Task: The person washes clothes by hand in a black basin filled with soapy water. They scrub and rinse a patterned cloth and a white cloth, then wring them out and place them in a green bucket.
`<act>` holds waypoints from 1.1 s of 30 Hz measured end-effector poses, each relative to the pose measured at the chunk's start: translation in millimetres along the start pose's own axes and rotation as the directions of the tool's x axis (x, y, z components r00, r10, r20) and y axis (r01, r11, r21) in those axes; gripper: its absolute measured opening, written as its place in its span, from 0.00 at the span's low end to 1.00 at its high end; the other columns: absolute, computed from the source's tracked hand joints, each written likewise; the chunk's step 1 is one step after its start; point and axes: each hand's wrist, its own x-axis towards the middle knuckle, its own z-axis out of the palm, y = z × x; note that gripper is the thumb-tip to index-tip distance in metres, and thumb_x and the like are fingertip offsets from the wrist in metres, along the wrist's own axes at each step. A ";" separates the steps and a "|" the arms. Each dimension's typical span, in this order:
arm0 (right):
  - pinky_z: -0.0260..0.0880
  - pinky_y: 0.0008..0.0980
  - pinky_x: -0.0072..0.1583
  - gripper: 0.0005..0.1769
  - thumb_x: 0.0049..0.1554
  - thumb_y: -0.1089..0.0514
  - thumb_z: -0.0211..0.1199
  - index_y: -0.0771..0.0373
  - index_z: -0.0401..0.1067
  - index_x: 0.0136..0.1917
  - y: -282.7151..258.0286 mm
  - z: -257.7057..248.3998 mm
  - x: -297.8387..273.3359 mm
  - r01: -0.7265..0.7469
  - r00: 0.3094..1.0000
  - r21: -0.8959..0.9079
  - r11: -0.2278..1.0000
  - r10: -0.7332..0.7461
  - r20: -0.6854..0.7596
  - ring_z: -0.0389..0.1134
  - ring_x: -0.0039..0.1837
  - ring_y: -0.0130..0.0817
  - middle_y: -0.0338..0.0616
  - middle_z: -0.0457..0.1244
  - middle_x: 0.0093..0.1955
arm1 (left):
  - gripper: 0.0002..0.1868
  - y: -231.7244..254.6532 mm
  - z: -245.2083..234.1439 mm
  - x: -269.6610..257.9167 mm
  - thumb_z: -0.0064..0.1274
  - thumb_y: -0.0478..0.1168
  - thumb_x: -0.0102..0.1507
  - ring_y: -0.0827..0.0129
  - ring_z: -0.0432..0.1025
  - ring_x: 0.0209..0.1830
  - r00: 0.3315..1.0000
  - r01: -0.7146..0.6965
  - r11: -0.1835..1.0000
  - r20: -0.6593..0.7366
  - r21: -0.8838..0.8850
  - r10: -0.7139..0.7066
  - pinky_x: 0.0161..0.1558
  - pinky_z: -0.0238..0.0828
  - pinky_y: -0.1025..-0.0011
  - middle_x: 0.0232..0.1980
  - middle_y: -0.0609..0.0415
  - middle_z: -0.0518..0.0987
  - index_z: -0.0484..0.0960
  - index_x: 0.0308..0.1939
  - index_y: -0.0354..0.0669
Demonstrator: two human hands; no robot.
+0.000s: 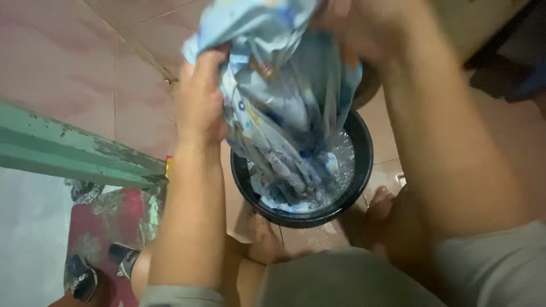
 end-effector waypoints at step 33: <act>0.72 0.36 0.54 0.11 0.59 0.55 0.66 0.61 0.76 0.37 313.3 134.7 -127.0 0.207 0.974 -0.474 0.856 -0.226 0.016 0.70 0.43 0.35 0.50 0.66 0.35 | 0.25 -288.6 -92.9 -139.2 0.42 0.60 0.69 0.61 0.77 0.44 0.770 0.430 0.668 -0.140 -0.607 -0.622 0.45 0.77 0.60 0.46 0.49 0.80 0.79 0.49 0.44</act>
